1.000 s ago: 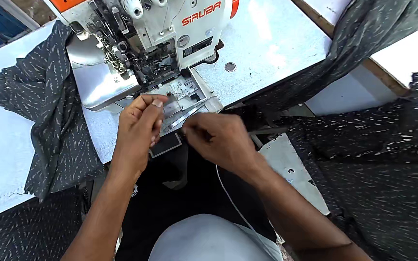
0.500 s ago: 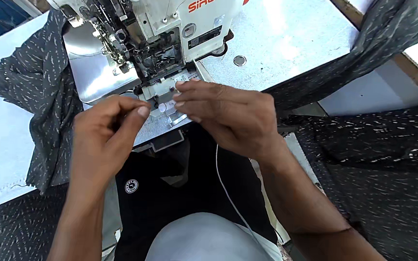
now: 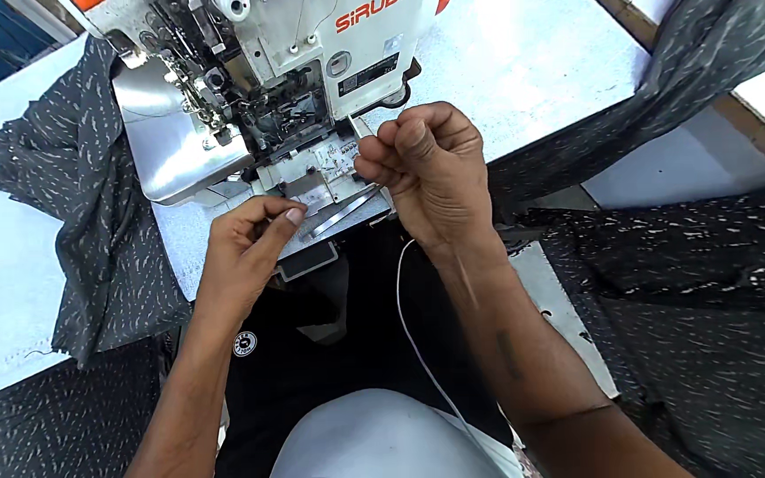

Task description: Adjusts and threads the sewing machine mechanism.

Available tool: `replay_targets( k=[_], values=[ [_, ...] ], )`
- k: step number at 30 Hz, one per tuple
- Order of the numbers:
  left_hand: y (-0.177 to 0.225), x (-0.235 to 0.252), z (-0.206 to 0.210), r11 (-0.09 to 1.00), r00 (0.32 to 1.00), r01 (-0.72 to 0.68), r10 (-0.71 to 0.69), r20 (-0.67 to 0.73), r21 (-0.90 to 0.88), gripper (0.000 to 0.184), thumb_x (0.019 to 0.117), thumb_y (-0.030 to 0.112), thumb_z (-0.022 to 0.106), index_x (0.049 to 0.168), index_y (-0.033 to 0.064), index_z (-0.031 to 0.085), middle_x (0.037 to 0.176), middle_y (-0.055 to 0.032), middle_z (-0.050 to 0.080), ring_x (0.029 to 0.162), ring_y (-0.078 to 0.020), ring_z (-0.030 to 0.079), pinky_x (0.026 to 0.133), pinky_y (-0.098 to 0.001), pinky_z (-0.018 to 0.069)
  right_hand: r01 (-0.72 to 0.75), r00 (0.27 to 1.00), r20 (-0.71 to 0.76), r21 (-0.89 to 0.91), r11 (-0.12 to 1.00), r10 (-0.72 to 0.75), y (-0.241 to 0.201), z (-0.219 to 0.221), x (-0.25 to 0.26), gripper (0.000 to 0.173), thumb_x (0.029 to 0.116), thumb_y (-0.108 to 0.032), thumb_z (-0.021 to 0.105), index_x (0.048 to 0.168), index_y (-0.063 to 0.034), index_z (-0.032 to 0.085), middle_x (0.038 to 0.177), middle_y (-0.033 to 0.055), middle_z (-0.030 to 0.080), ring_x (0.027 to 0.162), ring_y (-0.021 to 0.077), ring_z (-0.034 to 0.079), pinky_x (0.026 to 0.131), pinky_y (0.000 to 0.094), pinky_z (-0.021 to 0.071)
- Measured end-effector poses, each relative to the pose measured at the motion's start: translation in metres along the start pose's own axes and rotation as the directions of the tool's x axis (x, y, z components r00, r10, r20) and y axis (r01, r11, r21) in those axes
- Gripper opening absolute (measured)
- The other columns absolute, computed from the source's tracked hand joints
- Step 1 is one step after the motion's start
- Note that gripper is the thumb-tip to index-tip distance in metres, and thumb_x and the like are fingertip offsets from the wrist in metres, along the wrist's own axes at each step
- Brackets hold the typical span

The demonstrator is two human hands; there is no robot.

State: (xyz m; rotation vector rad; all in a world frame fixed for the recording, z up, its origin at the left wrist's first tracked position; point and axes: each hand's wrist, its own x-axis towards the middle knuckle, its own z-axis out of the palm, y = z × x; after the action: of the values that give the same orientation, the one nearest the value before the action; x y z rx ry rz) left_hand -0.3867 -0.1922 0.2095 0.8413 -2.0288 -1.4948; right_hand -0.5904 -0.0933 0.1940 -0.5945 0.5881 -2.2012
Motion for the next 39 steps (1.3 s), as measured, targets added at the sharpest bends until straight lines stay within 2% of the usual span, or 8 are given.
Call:
replay_targets(
  k=[7,13,16,19,21,24,29,39],
  values=[
    [-0.016,-0.029,-0.032,0.989,0.980,0.151,-0.148,-0.134,0.009,0.013,0.1002,0.015,0.066,0.108,0.0117,0.075,0.078,0.0007,0.065,0.049,-0.0037,0.048,0.042,-0.0147,0.0404,-0.059,0.997,-0.057,-0.177,0.983,0.049,-0.005,0.002,0.006,0.017,0.0892,0.006,0.075,0.088,-0.0046,0.061,0.077,0.0108,0.075,0.064,0.0211,0.076,0.061,0.0365,0.0671],
    [-0.022,-0.049,-0.072,0.692,0.919,0.072,0.234,-0.318,0.718,0.032,0.1028,0.025,0.059,0.118,-0.0006,0.070,0.097,-0.0118,0.067,0.063,-0.0114,0.054,0.055,-0.0291,0.0453,0.193,0.981,0.148,-0.666,0.721,-0.126,-0.005,0.001,0.009,0.025,0.0816,-0.001,0.085,0.087,-0.0016,0.061,0.077,0.0062,0.073,0.061,0.0155,0.073,0.057,0.0315,0.0663],
    [-0.010,-0.056,-0.073,0.771,0.791,-0.006,0.393,-0.469,0.636,0.024,0.1012,0.015,0.063,0.111,-0.0067,0.068,0.092,-0.0047,0.064,0.066,0.0004,0.053,0.059,-0.0151,0.0461,0.343,0.939,0.295,-0.812,0.473,-0.175,0.001,-0.001,0.010,0.024,0.0837,-0.011,0.086,0.086,-0.0005,0.065,0.075,0.0052,0.071,0.059,0.0090,0.068,0.053,0.0242,0.0593],
    [0.006,-0.050,-0.081,0.938,0.694,-0.074,0.292,-0.658,0.338,0.007,0.1050,0.013,0.053,0.103,0.0113,0.059,0.075,0.0107,0.055,0.053,0.0010,0.048,0.047,-0.0149,0.0425,0.428,0.902,0.385,-0.856,0.292,-0.194,0.005,0.001,0.010,0.024,0.0851,-0.017,0.086,0.083,-0.0007,0.068,0.073,0.0054,0.067,0.060,0.0070,0.062,0.054,0.0214,0.0534],
    [0.018,-0.045,-0.072,0.957,0.741,-0.124,0.264,-0.617,0.262,0.012,0.1086,0.016,0.046,0.105,0.0156,0.057,0.070,0.0129,0.050,0.049,-0.0004,0.043,0.044,-0.0161,0.0387,0.448,0.890,0.415,-0.874,0.188,-0.191,0.008,0.004,0.009,0.023,0.0859,-0.020,0.085,0.083,-0.0028,0.070,0.073,0.0049,0.066,0.061,0.0086,0.061,0.055,0.0238,0.0513],
    [0.039,-0.033,-0.034,0.906,0.911,-0.181,0.301,-0.282,0.382,0.025,0.1045,0.023,0.057,0.125,0.0098,0.065,0.078,0.0123,0.058,0.056,0.0016,0.049,0.050,-0.0154,0.0421,0.480,0.869,0.465,-0.875,0.062,-0.171,0.012,0.008,0.009,0.024,0.0883,-0.023,0.083,0.083,-0.0047,0.069,0.074,0.0054,0.064,0.061,0.0128,0.059,0.053,0.0296,0.0482],
    [0.040,0.014,0.010,0.886,0.975,-0.204,0.224,0.000,0.416,0.039,0.0991,0.028,0.068,0.133,0.0078,0.068,0.063,0.0083,0.051,0.046,-0.0012,0.041,0.041,-0.0165,0.0331,0.526,0.829,0.540,-0.841,-0.131,-0.143,0.019,0.011,0.011,0.021,0.0915,-0.022,0.078,0.083,-0.0051,0.069,0.073,0.0077,0.063,0.059,0.0192,0.061,0.048,0.0341,0.0442],
    [0.021,0.033,0.026,0.926,0.974,-0.140,0.192,-0.117,0.350,0.016,0.0993,0.020,0.070,0.110,0.0115,0.079,0.061,0.0056,0.057,0.044,-0.0034,0.041,0.040,-0.0187,0.0311,0.568,0.801,0.597,-0.781,-0.257,-0.042,0.021,0.008,0.023,0.009,0.0932,-0.011,0.071,0.087,-0.0053,0.069,0.074,0.0099,0.065,0.064,0.0260,0.066,0.048,0.0381,0.0466]
  ],
)
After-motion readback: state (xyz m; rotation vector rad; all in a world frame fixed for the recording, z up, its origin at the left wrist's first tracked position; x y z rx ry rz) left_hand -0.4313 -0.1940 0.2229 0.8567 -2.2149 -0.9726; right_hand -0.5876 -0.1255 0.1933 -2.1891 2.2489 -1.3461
